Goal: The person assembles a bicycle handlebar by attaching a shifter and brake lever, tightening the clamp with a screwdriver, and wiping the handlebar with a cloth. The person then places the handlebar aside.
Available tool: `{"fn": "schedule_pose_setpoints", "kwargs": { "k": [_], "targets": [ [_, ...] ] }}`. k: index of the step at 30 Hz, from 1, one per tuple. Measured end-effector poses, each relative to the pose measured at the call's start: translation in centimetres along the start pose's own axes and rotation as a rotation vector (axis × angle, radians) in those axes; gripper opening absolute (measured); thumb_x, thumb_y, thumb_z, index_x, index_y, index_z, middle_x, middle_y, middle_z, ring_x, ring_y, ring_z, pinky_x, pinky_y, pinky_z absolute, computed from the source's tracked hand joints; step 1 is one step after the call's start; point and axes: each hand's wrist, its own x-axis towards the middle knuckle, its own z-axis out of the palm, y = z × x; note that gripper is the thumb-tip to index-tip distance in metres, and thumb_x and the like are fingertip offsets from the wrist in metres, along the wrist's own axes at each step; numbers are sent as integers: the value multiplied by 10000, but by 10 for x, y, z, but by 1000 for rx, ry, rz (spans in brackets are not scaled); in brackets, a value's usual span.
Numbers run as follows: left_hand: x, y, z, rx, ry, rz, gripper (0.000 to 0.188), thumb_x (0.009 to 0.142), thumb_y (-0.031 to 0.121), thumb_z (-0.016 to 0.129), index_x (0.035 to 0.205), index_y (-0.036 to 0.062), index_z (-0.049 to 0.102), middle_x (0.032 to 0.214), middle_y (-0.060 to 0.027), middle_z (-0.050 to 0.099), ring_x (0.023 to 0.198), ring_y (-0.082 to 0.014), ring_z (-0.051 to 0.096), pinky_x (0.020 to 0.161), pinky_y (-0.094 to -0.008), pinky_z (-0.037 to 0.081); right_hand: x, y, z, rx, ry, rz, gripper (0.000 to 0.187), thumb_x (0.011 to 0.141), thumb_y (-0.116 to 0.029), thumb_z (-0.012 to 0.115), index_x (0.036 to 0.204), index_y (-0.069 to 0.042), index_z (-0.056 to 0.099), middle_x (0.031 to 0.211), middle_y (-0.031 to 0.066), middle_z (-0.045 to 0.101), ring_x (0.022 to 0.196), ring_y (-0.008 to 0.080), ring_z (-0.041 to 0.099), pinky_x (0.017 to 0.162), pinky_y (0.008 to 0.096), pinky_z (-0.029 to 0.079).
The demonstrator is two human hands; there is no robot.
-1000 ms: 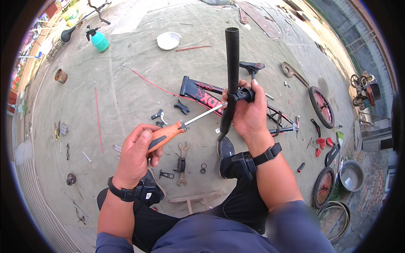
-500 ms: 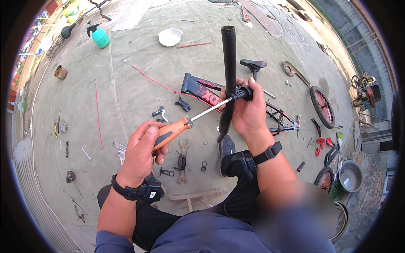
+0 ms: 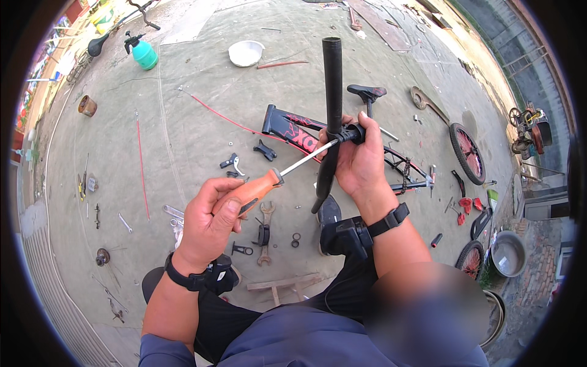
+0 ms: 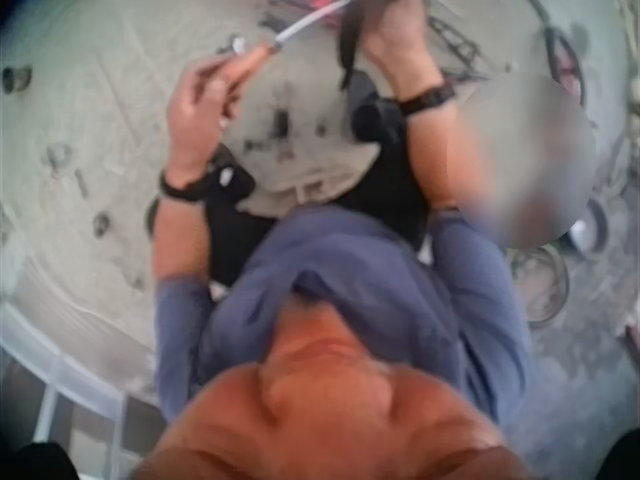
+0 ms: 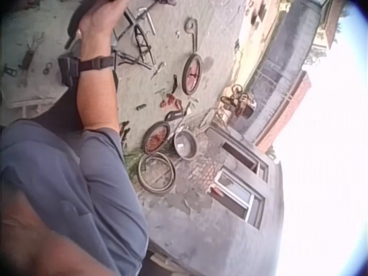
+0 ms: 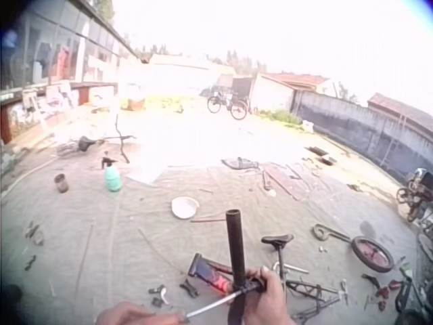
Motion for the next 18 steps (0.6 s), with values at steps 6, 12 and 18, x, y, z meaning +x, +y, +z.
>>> {"fn": "schedule_pose_setpoints", "kwargs": {
  "k": [6,12,18],
  "targets": [
    [2,-2,-11,342,-31,279,388,961,236,761,1262,40,615,992,-104,681,818,-186,644,729,-318,535,0,0,-1,-9,-7,10,387,1032,-482,443,1029,-103,521,871,204,657,785,321,650,730,445,530],
    [9,-1,-10,577,-8,579,464,840,92,838,1258,90,638,1034,-114,654,874,-273,654,744,-344,537,1,0,0,-16,44,23,380,1029,-483,442,1022,-110,513,865,203,650,780,323,645,721,449,534],
    [13,3,-4,662,78,676,503,842,70,827,1299,92,619,1046,-122,637,888,-283,649,735,-352,533,1,3,1,-22,65,3,369,1021,-472,448,1033,-110,516,883,198,644,787,322,648,722,445,541]
  ]
}}
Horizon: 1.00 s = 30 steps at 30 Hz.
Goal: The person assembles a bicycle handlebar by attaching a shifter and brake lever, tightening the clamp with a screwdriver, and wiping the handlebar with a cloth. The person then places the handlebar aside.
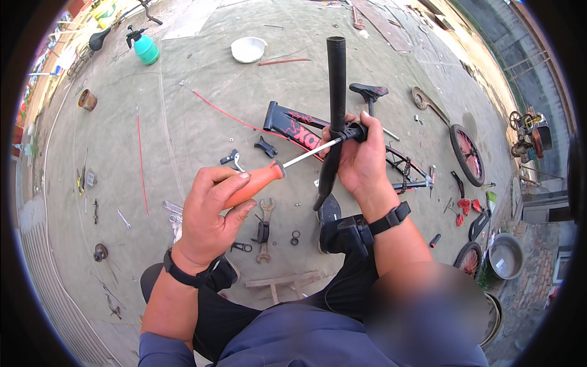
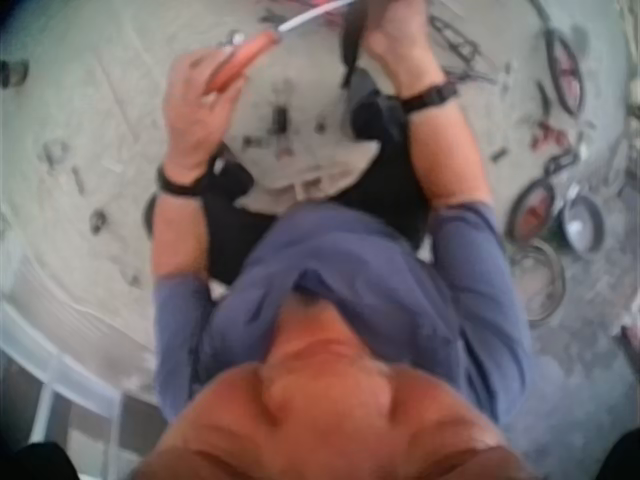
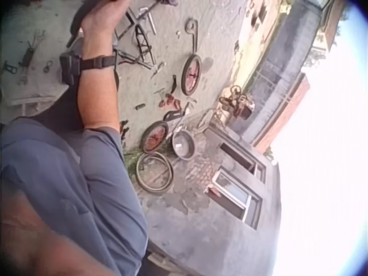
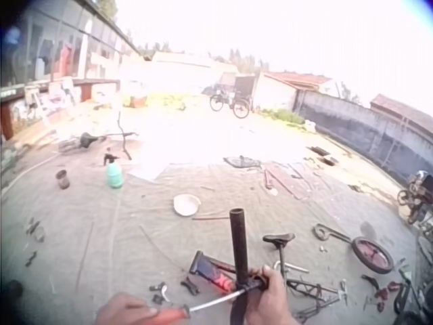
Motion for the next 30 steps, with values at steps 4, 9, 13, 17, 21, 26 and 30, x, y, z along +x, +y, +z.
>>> {"fn": "schedule_pose_setpoints", "kwargs": {
  "k": [4,9,13,17,21,26,30],
  "targets": [
    [-9,2,-3,-65,-122,-219,431,910,132,792,1293,57,609,1066,-120,626,903,-250,648,768,-349,543,0,1,-4,-13,-25,-25,360,1010,-460,456,1047,-108,523,893,189,646,802,317,651,729,443,548],
    [-8,12,1,-731,-95,-779,493,982,208,737,1366,18,493,1144,-116,630,859,-152,640,729,-298,535,-1,0,-1,-49,-39,-66,371,1008,-443,442,1077,-91,538,898,181,653,796,308,651,735,445,557],
    [-16,-7,12,-547,-15,-451,548,1007,228,704,1420,27,407,1165,-125,641,847,-133,658,676,-264,524,-1,-3,0,-68,-60,-92,405,1040,-398,398,1079,-38,578,891,163,661,809,271,657,724,419,549],
    [-4,2,-5,-805,-95,-858,534,995,202,692,1416,36,410,1202,-146,614,919,-164,677,675,-257,534,-3,-3,-2,-108,-56,-114,406,1016,-417,402,1094,-48,554,910,173,651,812,288,649,739,434,562],
    [-7,2,-1,-840,-24,-872,488,1030,256,648,1397,27,423,1168,-149,638,854,-166,690,653,-255,527,-4,-1,1,-147,-85,-145,418,1019,-407,389,1120,-39,559,917,165,650,827,275,648,745,417,564],
    [-6,1,-1,-859,33,-805,462,1062,292,601,1390,16,429,1130,-153,650,817,-173,691,639,-255,523,-5,-2,3,-173,-105,-179,419,1022,-395,383,1135,-34,562,919,157,650,844,269,645,757,410,559],
    [-7,-4,-6,-881,-35,-988,471,1065,288,595,1406,18,414,1113,-148,637,820,-182,692,632,-263,525,-7,-2,2,-199,-131,-215,409,1023,-381,390,1141,-30,564,917,150,648,853,265,641,787,408,551]
  ]
}}
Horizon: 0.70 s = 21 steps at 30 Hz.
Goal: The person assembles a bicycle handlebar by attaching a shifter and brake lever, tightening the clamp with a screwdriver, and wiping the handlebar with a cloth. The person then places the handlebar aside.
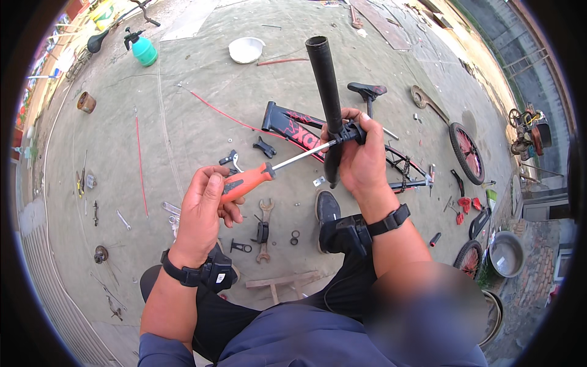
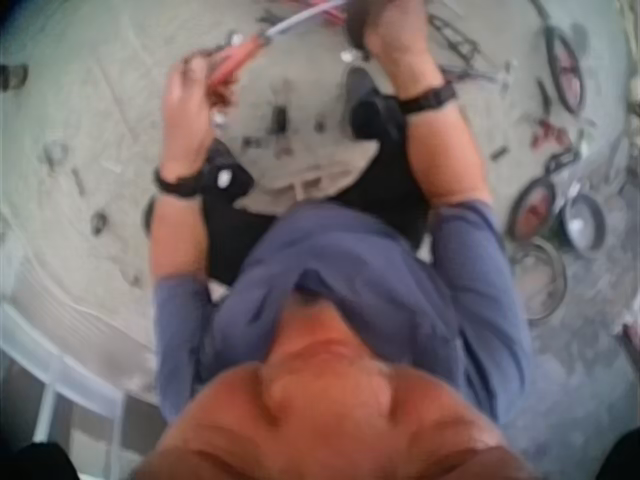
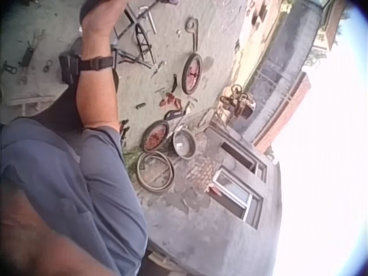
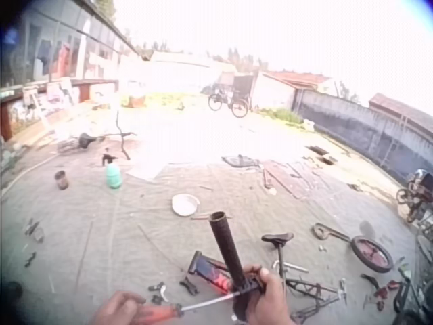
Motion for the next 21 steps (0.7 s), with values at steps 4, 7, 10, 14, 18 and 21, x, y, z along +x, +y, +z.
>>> {"fn": "schedule_pose_setpoints", "kwargs": {
  "k": [4,7,10,14,18,21],
  "targets": [
    [1,-11,13,-16,78,190,426,1097,342,541,1379,38,441,1024,-118,651,730,-172,677,590,-253,503,0,0,1,11,-21,-17,409,1028,-375,396,1143,-22,567,930,150,645,865,261,637,810,411,546],
    [3,-8,0,-67,52,82,457,1081,311,577,1398,21,421,1091,-140,650,785,-187,694,616,-258,517,0,2,-1,-6,-37,-29,410,1031,-374,398,1144,-19,568,943,148,644,874,258,634,817,414,545],
    [3,-2,-5,-107,3,-123,496,1062,283,612,1422,19,396,1144,-139,634,802,-194,693,617,-261,520,-1,2,-1,-27,-39,-43,408,1032,-372,400,1151,-19,566,950,146,643,880,256,632,825,416,542],
    [0,-9,11,-117,20,123,500,1053,272,623,1428,31,396,1172,-145,627,823,-199,691,612,-266,518,-2,2,2,5,-24,-68,407,1034,-368,398,1159,-16,561,951,144,642,886,252,629,828,413,537],
    [5,-6,-11,-212,-52,-98,525,1026,219,643,1446,48,378,1249,-161,589,904,-218,683,647,-285,526,-4,-1,3,-25,-28,-91,411,1037,-371,397,1162,-13,558,946,144,644,885,246,628,824,401,531],
    [2,-6,8,-177,19,-40,469,1048,246,615,1421,57,402,1217,-154,601,861,-203,681,646,-291,520,-6,-2,6,-53,-18,-125,421,1033,-383,406,1166,-12,555,936,143,648,875,239,628,820,387,528]
  ]
}}
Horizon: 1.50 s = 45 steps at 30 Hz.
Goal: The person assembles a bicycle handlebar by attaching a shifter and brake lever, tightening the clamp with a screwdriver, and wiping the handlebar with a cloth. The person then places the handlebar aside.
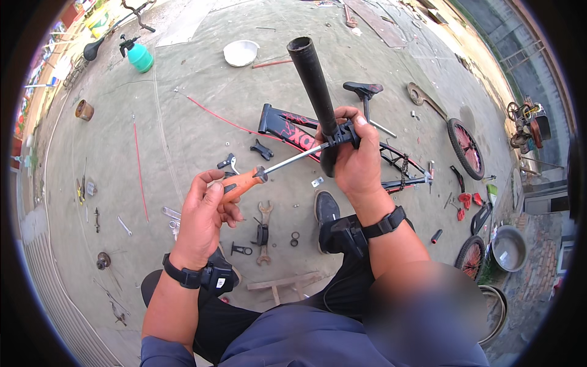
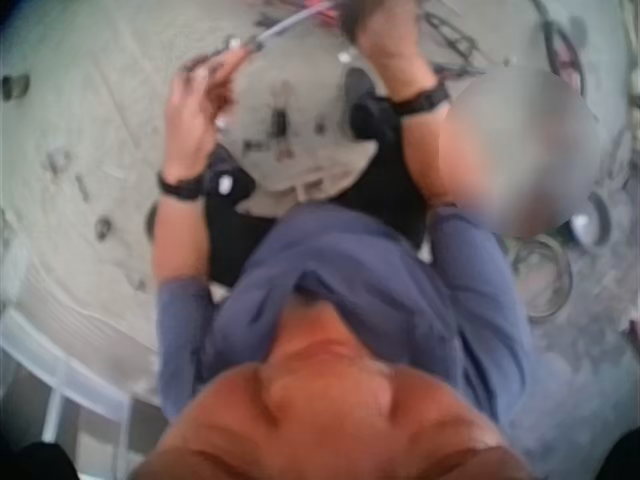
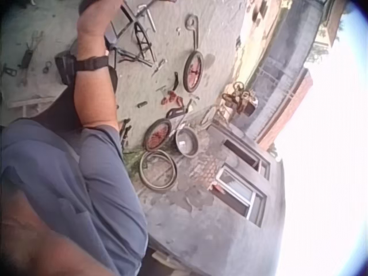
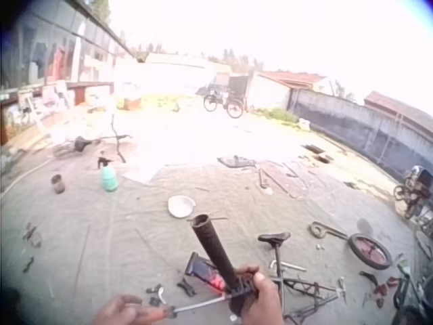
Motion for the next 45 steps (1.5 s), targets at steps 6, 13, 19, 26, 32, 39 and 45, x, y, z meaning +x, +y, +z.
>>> {"fn": "schedule_pose_setpoints", "kwargs": {
  "k": [6,13,19,26,32,39,45],
  "targets": [
    [4,-5,-7,15,24,66,398,1069,275,582,1390,91,438,1133,-134,627,798,-190,666,618,-286,505,-2,-1,1,-21,9,-27,436,1026,-405,431,1170,-11,549,932,143,656,858,229,635,812,375,527],
    [2,-7,6,55,52,194,389,1086,320,570,1359,74,441,1080,-121,648,708,-163,659,597,-273,496,-1,0,1,-27,12,-26,440,1028,-413,431,1169,-14,548,931,143,657,866,226,636,811,375,527],
    [4,1,-16,62,-18,-31,464,1045,273,632,1409,93,407,1134,-110,646,787,-181,669,620,-275,502,-1,2,-1,-22,4,-10,435,1040,-407,417,1169,-13,547,931,142,653,865,230,630,817,388,527],
    [2,0,-12,24,-26,118,504,1022,236,636,1432,72,393,1222,-134,610,861,-196,668,652,-284,518,0,4,-1,0,19,-4,426,1041,-394,415,1167,-10,548,935,143,655,859,239,633,812,393,529],
    [-3,-2,-3,65,-38,231,533,1005,177,643,1441,30,374,1265,-157,578,909,-198,664,651,-275,518,2,5,1,23,36,15,425,1039,-390,418,1170,-7,548,928,146,655,856,240,633,805,395,529],
    [-2,2,-5,73,-30,143,566,1021,267,661,1447,30,373,1240,-155,585,856,-196,675,631,-261,508,2,6,-1,27,33,14,423,1040,-389,414,1168,-10,551,925,148,657,854,241,637,799,393,530],
    [1,3,-19,9,-61,58,563,1045,341,641,1440,36,380,1188,-137,614,797,-196,680,637,-275,510,2,7,-5,33,2,24,420,1039,-389,405,1162,-17,558,924,146,658,838,241,640,781,390,537]
  ]
}}
